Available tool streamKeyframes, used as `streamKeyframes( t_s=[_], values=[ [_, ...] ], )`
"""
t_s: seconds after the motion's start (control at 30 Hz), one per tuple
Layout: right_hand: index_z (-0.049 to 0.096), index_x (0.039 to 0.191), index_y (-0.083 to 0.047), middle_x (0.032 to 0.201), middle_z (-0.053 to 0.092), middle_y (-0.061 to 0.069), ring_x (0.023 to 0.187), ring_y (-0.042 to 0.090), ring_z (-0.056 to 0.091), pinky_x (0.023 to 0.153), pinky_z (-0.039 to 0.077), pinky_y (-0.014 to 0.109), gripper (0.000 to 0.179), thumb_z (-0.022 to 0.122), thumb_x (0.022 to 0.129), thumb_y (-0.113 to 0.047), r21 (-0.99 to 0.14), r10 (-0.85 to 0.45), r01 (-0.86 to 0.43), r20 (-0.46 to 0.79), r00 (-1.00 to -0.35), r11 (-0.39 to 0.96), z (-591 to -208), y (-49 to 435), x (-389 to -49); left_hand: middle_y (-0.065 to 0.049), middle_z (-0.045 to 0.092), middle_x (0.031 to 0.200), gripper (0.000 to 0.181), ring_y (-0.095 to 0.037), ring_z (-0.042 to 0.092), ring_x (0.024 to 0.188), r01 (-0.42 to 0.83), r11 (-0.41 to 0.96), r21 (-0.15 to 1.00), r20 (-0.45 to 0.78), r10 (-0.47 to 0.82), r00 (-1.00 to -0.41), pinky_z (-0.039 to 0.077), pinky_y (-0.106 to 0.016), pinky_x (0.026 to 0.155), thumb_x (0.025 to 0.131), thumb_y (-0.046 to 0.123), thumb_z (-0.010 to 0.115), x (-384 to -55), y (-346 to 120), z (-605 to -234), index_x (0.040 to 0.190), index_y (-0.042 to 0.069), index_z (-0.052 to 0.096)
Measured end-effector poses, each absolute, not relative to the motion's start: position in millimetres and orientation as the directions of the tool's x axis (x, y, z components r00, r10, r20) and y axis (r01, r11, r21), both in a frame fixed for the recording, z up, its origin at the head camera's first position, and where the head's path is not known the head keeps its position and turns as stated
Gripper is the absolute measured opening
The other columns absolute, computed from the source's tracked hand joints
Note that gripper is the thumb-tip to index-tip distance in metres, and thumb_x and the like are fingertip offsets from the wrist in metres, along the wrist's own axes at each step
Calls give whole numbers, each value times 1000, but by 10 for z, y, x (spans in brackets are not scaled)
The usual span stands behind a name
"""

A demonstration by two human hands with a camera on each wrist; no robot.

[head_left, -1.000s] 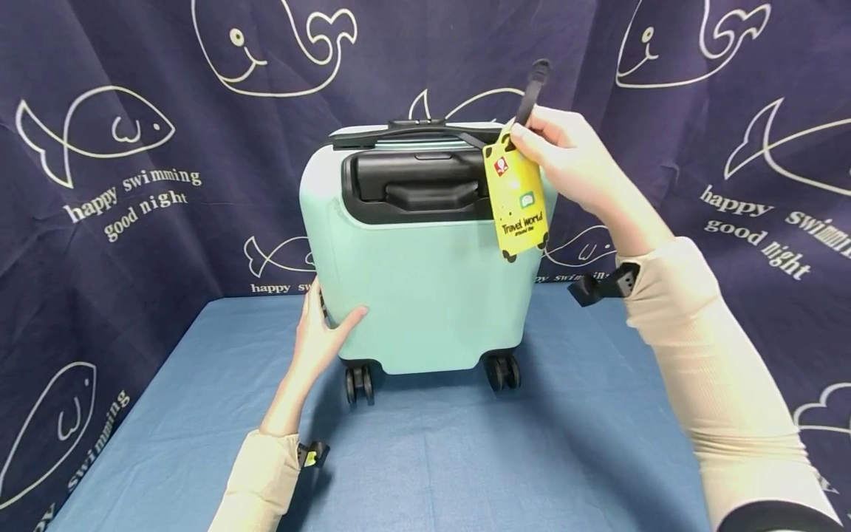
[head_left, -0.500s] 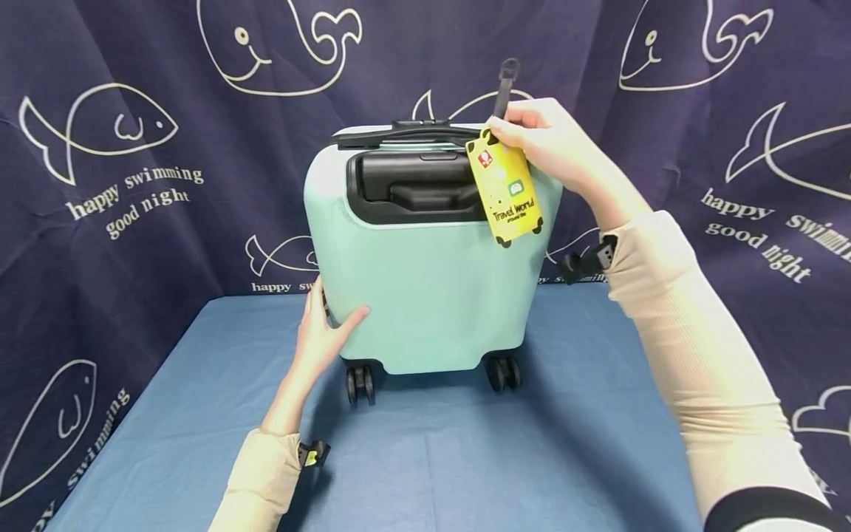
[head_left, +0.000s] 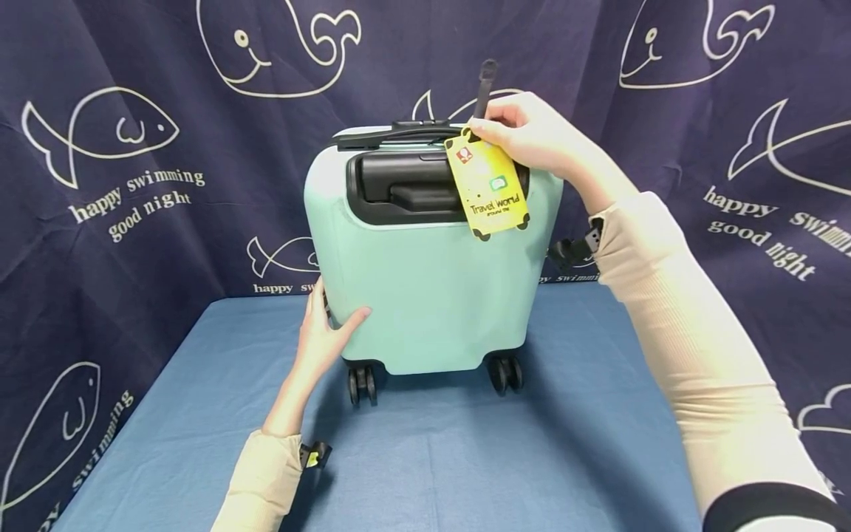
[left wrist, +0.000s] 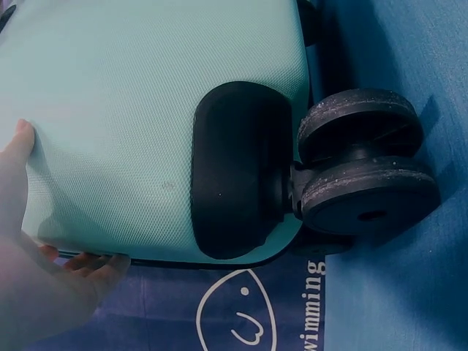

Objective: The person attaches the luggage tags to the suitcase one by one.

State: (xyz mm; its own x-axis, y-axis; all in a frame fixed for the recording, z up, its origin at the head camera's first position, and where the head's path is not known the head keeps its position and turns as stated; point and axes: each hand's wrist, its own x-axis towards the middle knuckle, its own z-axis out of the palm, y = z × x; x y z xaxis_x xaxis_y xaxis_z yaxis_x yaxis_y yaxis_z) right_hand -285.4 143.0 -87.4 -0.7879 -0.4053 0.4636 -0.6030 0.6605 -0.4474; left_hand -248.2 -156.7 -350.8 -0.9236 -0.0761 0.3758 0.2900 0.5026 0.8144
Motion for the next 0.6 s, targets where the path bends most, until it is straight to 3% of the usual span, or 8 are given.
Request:
streamKeyframes(
  t_s=[0.2, 0.37, 0.6],
  values=[
    [61, 87, -4, 65, 47, -5, 61, 7, 43, 63, 32, 21, 24, 49, 96, -23, -395, -442, -605, 431, -786, 691, -833, 1439, -2886, -3, 29, 148, 91, -22, 34, 134, 303, 500, 811, 388, -72, -919, 36, -47, 104, 78, 55, 67, -2488, -1564, -3505, 148, 37, 12],
    [54, 74, -6, 63, 43, -3, 62, 9, 41, 62, 30, 22, 30, 50, 96, -25, -303, -477, -631, 450, -755, 714, -818, 1416, -2930, -3, 29, 149, 91, -22, 34, 135, 301, 494, 815, 384, -72, -921, 37, -47, 104, 78, 56, 67, -2480, -1558, -3510, 148, 36, 12],
    [53, 71, -8, 58, 42, -6, 55, 8, 41, 56, 29, 23, 31, 54, 93, -29, -308, -450, -621, 474, -757, 721, -810, 1382, -2959, -2, 28, 149, 91, -21, 33, 135, 302, 488, 819, 382, -72, -921, 36, -46, 104, 78, 56, 67, -2472, -1565, -3513, 148, 37, 12]
  ],
)
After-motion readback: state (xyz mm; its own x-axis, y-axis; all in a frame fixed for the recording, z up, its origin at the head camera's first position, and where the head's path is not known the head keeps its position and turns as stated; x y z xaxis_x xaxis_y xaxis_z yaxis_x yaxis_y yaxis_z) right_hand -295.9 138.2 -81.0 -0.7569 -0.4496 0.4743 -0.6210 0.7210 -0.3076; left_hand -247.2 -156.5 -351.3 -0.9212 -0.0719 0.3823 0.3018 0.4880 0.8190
